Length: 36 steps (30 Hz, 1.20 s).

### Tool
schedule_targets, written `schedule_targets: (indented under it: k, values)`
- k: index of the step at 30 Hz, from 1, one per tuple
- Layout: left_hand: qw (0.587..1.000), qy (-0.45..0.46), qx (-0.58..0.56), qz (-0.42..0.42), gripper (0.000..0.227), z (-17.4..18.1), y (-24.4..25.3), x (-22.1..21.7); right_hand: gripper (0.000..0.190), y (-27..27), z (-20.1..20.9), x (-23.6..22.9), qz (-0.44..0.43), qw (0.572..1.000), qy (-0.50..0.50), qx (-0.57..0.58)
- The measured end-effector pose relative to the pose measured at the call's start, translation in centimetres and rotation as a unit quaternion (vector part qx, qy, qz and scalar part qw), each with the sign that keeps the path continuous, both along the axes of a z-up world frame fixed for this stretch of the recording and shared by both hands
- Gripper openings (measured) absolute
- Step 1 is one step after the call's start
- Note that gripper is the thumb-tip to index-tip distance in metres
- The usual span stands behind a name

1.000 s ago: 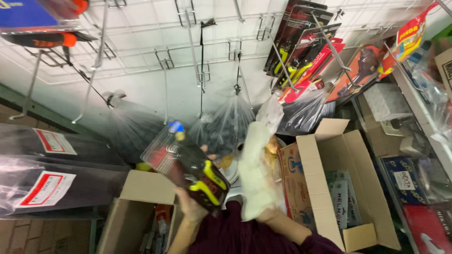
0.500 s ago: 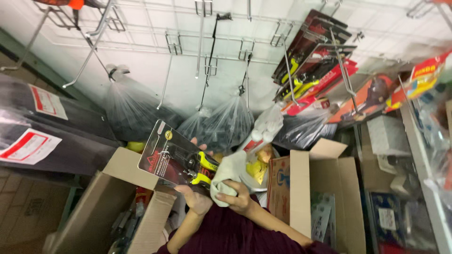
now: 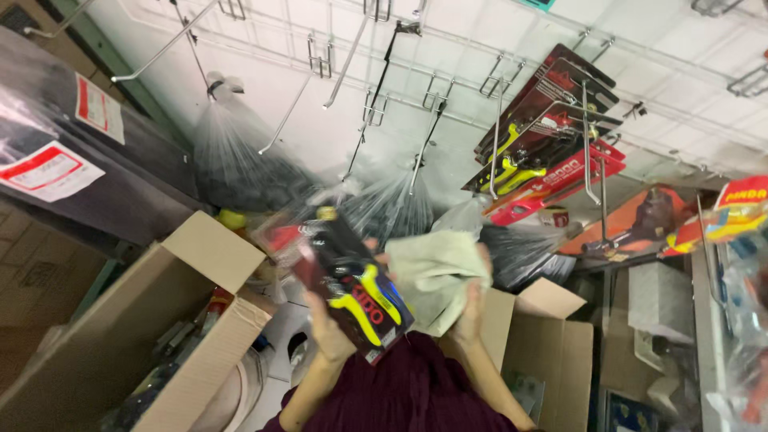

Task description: The person picks up various packaged hardware items, including pliers, a lighter, and a flashlight, from boxes or shelves, wipes them with a cloth, and places them into boxes or back onto a display rack.

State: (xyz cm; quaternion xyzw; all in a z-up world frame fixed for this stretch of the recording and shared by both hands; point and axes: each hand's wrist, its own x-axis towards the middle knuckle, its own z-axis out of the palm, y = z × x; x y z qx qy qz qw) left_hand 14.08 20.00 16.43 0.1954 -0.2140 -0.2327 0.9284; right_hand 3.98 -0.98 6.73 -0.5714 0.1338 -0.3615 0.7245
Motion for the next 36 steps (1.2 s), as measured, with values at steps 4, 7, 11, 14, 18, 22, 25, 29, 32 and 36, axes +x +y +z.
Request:
schedule_targets:
  k: [4, 7, 11, 14, 18, 22, 25, 29, 32, 36]
  values:
    - [0.975, -0.127, 0.183, -0.015, 0.088, -1.1, -1.3, -1.3, 0.073, -0.1, 2.3, -0.8, 0.056, 0.987, -0.149, -0.013]
    - [0.873, -0.385, 0.3, -0.006, 0.078, -0.7, -1.2, -1.5, 0.066, 1.4, 2.3, 0.2, -0.012, 0.933, -0.259, -0.247]
    - [0.813, -0.466, 0.34, -0.072, 0.068, 1.5, -0.6, -0.4, 0.056, 3.5, 2.9, 3.3, -0.276, 0.846, -0.271, -0.367]
    - [0.792, -0.485, 0.357, -0.1, 0.067, 2.7, 0.3, 0.6, 0.052, 4.1, 4.8, 3.8, -0.334, 0.809, -0.167, -0.454]
    - [0.781, -0.504, 0.345, -0.127, 0.072, 3.6, 1.4, 2.2, 0.047, 3.9, 7.9, 3.8, -0.242, 0.872, -0.181, -0.386]
    - [0.783, -0.491, 0.349, -0.154, 0.074, 3.9, 2.4, 3.1, 0.054, 3.9, 9.7, 4.0, -0.193, 0.919, -0.103, -0.328]
    - [0.783, -0.534, 0.309, -0.075, 0.072, 3.6, 3.0, 3.4, 0.05, 4.1, 9.7, 4.3, -0.223, 0.915, -0.073, -0.329]
    - [0.715, -0.535, 0.438, -0.098, 0.066, 2.1, 4.1, 4.1, 0.044, 3.4, 9.6, 4.0, -0.26, 0.962, -0.07, -0.051]
    - [0.7, -0.561, 0.44, -0.044, 0.054, 0.8, 4.9, 5.8, 0.044, 1.5, 9.9, 3.8, -0.24, 0.956, -0.122, 0.115]
    - [0.728, -0.508, 0.456, -0.067, 0.048, -1.0, 5.3, 8.0, 0.046, 1.5, 8.8, 3.3, -0.184, 0.935, -0.171, 0.251]
